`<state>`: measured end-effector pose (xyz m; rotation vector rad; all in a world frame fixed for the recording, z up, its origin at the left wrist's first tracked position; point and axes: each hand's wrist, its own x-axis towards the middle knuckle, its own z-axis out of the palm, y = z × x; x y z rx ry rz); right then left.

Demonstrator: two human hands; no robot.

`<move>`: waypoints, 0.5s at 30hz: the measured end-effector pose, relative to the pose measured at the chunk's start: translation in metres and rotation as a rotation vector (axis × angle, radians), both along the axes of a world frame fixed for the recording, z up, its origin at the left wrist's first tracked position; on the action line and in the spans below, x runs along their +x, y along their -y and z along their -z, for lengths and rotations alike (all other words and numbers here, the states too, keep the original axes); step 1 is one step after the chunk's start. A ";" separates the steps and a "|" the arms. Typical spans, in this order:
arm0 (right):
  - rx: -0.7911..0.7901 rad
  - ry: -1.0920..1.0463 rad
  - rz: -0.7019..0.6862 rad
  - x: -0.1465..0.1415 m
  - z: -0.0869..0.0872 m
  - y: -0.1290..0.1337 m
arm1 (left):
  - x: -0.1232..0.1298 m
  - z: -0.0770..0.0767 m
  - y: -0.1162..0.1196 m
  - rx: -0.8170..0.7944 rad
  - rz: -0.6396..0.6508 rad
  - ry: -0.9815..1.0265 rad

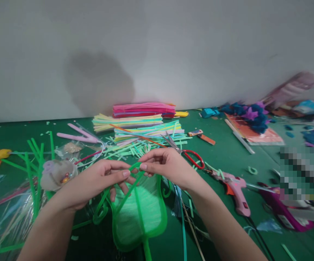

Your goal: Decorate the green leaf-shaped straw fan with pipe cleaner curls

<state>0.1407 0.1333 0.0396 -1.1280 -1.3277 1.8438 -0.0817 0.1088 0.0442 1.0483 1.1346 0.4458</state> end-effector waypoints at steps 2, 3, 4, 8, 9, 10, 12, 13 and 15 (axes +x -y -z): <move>0.000 0.004 -0.009 0.000 0.000 0.000 | 0.001 0.000 0.000 0.011 0.005 0.000; -0.004 0.002 -0.012 0.000 0.000 0.000 | 0.001 -0.001 0.000 0.023 0.007 0.001; -0.010 -0.007 -0.009 -0.001 0.000 0.001 | 0.001 -0.002 0.000 0.035 0.006 -0.001; 0.043 -0.072 0.055 -0.004 0.006 0.008 | 0.001 -0.007 -0.001 0.100 -0.033 -0.015; 0.129 -0.065 0.104 -0.004 0.008 0.011 | 0.001 -0.008 -0.002 0.109 -0.050 -0.009; 0.262 -0.031 0.160 -0.003 0.010 0.015 | 0.001 -0.009 -0.002 0.113 -0.067 0.000; 0.641 0.114 0.237 -0.001 0.013 0.021 | 0.002 -0.009 -0.002 0.117 -0.087 0.019; 0.849 0.204 0.233 0.001 0.013 0.023 | 0.002 -0.009 -0.002 0.122 -0.088 0.025; 1.189 0.389 0.146 0.004 0.011 0.026 | 0.003 -0.009 -0.002 0.138 -0.069 0.028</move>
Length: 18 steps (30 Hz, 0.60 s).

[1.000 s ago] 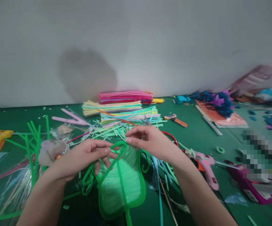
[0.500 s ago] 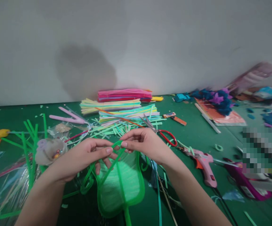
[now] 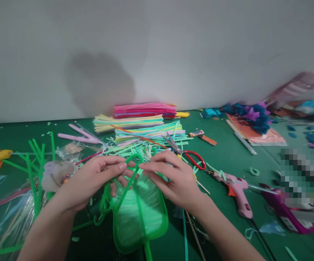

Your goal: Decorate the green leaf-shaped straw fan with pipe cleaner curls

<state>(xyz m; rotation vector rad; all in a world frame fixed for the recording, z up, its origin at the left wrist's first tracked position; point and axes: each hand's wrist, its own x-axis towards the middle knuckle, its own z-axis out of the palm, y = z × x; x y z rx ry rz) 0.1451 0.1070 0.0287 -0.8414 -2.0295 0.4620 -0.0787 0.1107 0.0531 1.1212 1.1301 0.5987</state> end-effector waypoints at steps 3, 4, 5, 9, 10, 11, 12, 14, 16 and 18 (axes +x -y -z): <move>0.212 0.267 -0.014 0.004 -0.005 -0.002 | 0.002 0.000 0.001 0.010 0.038 -0.023; 0.231 0.331 -0.016 0.004 -0.007 -0.004 | 0.002 0.000 0.001 0.011 0.045 -0.036; 0.241 0.384 -0.026 0.005 -0.008 -0.006 | 0.003 0.000 0.002 0.012 0.050 -0.052; 0.249 0.537 -0.095 0.006 -0.011 -0.013 | 0.004 -0.001 0.003 0.023 0.073 -0.096; 0.249 0.561 -0.100 0.006 -0.012 -0.014 | 0.005 -0.002 0.003 0.026 0.085 -0.097; 0.243 0.578 -0.102 0.006 -0.012 -0.015 | 0.005 -0.002 0.003 0.028 0.094 -0.094; 0.233 0.590 -0.102 0.005 -0.013 -0.015 | 0.006 -0.002 0.002 0.029 0.102 -0.091; 0.211 0.606 -0.103 0.004 -0.013 -0.015 | 0.006 -0.002 0.001 0.031 0.113 -0.085; 0.192 0.620 -0.106 0.003 -0.013 -0.014 | 0.007 -0.001 0.001 0.029 0.115 -0.087; 0.185 0.630 -0.109 0.003 -0.012 -0.014 | 0.006 0.000 0.001 0.019 0.118 -0.092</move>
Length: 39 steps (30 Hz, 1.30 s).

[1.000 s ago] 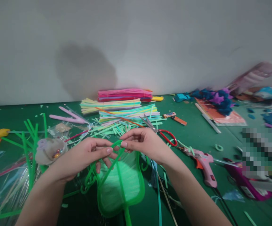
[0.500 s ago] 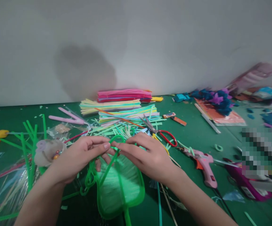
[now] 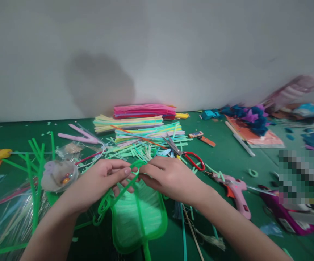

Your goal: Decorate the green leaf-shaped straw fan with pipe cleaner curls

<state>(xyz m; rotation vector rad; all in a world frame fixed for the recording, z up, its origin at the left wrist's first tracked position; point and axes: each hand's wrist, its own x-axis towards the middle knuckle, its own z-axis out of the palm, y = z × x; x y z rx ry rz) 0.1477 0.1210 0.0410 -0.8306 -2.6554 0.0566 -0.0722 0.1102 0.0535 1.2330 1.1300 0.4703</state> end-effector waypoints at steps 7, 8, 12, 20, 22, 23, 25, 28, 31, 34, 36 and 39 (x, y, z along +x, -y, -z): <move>-0.061 0.002 -0.032 0.002 0.001 -0.002 | -0.001 0.003 0.000 -0.035 0.022 -0.007; -0.074 -0.001 -0.035 0.002 0.001 -0.003 | -0.001 0.003 0.000 -0.039 0.025 -0.008; -0.091 -0.016 -0.030 0.002 0.002 -0.002 | 0.000 0.002 0.000 -0.069 0.019 -0.003; -0.062 -0.124 -0.015 0.004 0.005 -0.002 | -0.002 -0.001 -0.002 -0.020 0.012 -0.012; -0.066 -0.117 -0.028 0.005 0.005 -0.002 | -0.003 -0.001 -0.002 -0.029 0.013 -0.006; -0.075 -0.114 -0.033 0.005 0.005 -0.002 | -0.003 0.000 -0.002 -0.035 0.017 -0.002; -0.113 -0.118 -0.039 0.004 0.006 -0.002 | -0.003 0.001 -0.002 -0.051 0.033 0.002; -0.194 -0.139 -0.046 0.003 0.007 -0.001 | -0.004 0.003 0.000 -0.082 0.063 0.010; -0.236 -0.145 -0.038 0.002 0.006 0.000 | -0.004 0.003 0.002 -0.099 0.063 0.025; -0.235 -0.149 -0.027 0.002 0.006 0.001 | -0.003 0.001 0.001 -0.110 0.061 0.032; -0.232 -0.147 -0.026 0.002 0.006 0.001 | -0.001 0.000 0.001 -0.105 0.061 0.027; -0.215 -0.150 -0.021 0.002 0.008 0.001 | 0.000 0.000 0.000 -0.094 0.063 0.009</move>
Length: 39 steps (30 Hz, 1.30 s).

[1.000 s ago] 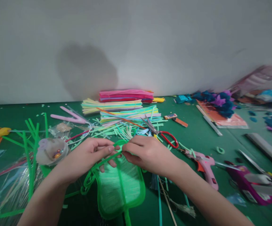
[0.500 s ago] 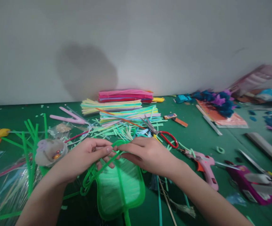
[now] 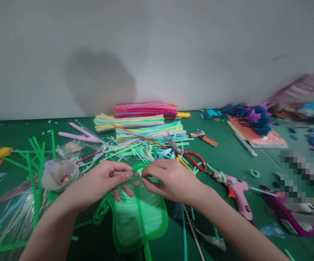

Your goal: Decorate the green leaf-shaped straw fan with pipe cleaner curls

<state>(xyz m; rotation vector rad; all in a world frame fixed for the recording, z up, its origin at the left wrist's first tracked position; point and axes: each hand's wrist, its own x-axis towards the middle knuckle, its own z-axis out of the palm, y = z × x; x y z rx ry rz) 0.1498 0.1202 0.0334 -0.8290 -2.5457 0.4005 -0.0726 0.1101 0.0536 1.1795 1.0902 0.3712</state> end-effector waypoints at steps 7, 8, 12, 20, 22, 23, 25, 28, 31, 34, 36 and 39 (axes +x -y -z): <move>-0.194 -0.169 0.065 0.005 0.001 0.004 | -0.002 0.001 0.001 0.028 -0.071 0.031; -0.275 -0.218 0.103 0.004 0.001 0.006 | -0.003 0.001 0.001 0.031 -0.093 0.037; -0.485 -0.399 0.251 0.005 0.000 0.010 | -0.005 0.001 0.001 0.040 -0.170 0.055; -0.291 0.545 0.780 0.051 0.014 -0.013 | -0.002 0.001 0.002 0.046 -0.200 0.074; -0.364 0.636 0.778 0.060 0.020 -0.018 | -0.001 0.000 0.002 0.046 -0.210 0.080; -0.388 0.639 0.764 0.063 0.021 -0.019 | -0.002 -0.001 0.002 0.046 -0.216 0.083; -0.388 0.621 0.739 0.067 0.020 -0.019 | -0.002 -0.002 0.002 0.053 -0.228 0.090; -0.362 0.688 0.768 0.070 0.015 -0.016 | -0.003 -0.002 0.003 0.085 -0.241 0.087; -0.395 0.745 0.777 0.073 0.018 -0.017 | -0.002 -0.003 0.003 0.105 -0.242 0.075; -0.390 0.678 0.762 0.076 0.025 -0.022 | -0.001 -0.005 0.004 0.117 -0.253 0.064; -0.339 0.588 0.799 0.078 0.025 -0.023 | 0.000 -0.005 0.004 0.129 -0.277 0.047; -0.264 0.304 0.916 0.078 0.015 -0.015 | 0.001 -0.005 0.005 0.160 -0.326 0.026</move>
